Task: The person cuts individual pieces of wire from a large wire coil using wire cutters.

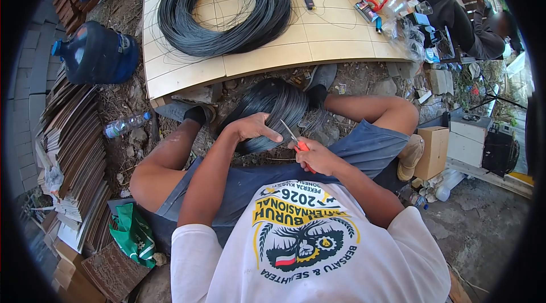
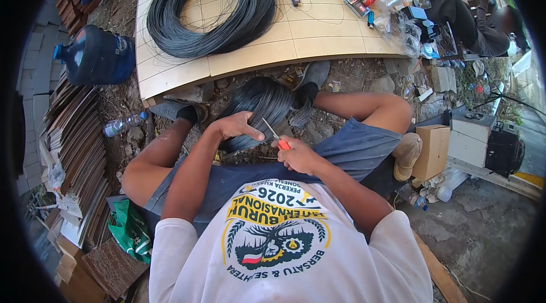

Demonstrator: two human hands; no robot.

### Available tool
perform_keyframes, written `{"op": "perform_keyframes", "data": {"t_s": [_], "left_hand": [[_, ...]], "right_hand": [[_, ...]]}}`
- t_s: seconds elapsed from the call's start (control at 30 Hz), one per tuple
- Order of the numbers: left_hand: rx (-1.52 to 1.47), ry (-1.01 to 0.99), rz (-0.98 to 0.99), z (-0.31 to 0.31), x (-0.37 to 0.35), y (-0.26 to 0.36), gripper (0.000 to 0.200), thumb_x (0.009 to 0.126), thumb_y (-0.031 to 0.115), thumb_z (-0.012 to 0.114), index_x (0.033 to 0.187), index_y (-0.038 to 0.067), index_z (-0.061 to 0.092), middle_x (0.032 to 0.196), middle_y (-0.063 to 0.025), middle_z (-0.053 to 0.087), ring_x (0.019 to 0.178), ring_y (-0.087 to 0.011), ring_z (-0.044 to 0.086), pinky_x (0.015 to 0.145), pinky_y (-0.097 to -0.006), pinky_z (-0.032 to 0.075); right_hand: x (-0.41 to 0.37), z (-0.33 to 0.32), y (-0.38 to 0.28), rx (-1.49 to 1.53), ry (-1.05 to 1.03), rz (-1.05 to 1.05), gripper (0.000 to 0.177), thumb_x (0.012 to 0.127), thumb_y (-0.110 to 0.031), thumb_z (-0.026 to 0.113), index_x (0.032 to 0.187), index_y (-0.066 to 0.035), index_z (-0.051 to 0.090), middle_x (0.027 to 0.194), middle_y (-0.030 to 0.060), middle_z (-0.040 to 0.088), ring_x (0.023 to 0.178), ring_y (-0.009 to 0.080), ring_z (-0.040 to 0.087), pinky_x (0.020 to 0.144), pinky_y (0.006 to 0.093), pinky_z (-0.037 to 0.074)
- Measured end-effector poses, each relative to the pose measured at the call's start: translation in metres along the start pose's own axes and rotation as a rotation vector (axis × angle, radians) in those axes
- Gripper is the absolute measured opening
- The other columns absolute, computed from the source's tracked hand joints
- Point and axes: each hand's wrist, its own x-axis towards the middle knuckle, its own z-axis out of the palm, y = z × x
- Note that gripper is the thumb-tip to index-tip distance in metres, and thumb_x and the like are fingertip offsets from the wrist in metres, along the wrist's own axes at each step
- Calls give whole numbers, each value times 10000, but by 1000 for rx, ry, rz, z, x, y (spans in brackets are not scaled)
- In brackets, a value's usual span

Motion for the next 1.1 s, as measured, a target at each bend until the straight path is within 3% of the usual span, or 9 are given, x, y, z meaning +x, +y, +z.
{"op": "perform_keyframes", "data": {"t_s": [0.1,0.17,0.4,0.47,0.67,0.8,1.0,1.1], "left_hand": [[6,88,-20,0,5,-10,780,623,278,932,1250,-54,608,1180,-117,673,1067,-180,608,991,-307,449],[3,-15,40,-7,19,-26,759,635,250,930,1253,-49,607,1168,-108,678,1057,-170,612,984,-303,455],[-54,-50,28,-3,1,-4,743,648,239,923,1254,-49,605,1159,-105,684,1054,-167,615,986,-300,455],[15,-30,18,-4,1,-3,814,634,281,928,1280,-74,582,1211,-135,665,1107,-190,598,1030,-305,426],[73,31,-21,-4,-3,2,1067,591,354,940,1380,-172,451,1368,-230,556,1285,-252,501,1123,-304,329],[52,-28,-14,-9,11,-16,1112,588,353,942,1398,-192,411,1392,-247,533,1311,-261,486,1129,-304,322],[150,96,1,-7,16,-31,932,613,322,933,1331,-117,532,1288,-180,622,1200,-222,553,1085,-307,372],[1,-46,18,-6,6,-16,785,644,287,920,1272,-60,602,1197,-132,674,1108,-187,593,1038,-302,412]], "right_hand": [[3,2,11,-102,25,-47,409,883,-87,608,1283,-42,542,901,40,575,748,126,560,661,286,489],[6,2,20,-271,98,-166,399,875,-72,613,1266,-39,540,897,39,575,733,119,546,650,282,477],[1,2,8,-106,30,-37,450,876,-103,621,1313,-53,526,919,54,592,816,133,582,671,290,491],[1,1,3,75,-9,38,518,877,-122,621,1375,-52,497,937,56,598,817,140,594,672,290,502],[4,-2,-8,69,-49,51,503,912,-91,575,1404,-44,478,963,56,587,823,138,604,690,272,514],[3,-2,-2,-1,-48,-10,488,920,-81,560,1400,-45,480,921,42,572,791,128,587,671,269,508],[1,7,7,-126,30,-86,448,892,-45,581,1336,-25,520,815,18,561,703,111,529,636,281,465],[2,6,11,-121,58,-112,443,888,-21,581,1327,-26,523,814,13,552,700,110,517,636,283,457]]}}
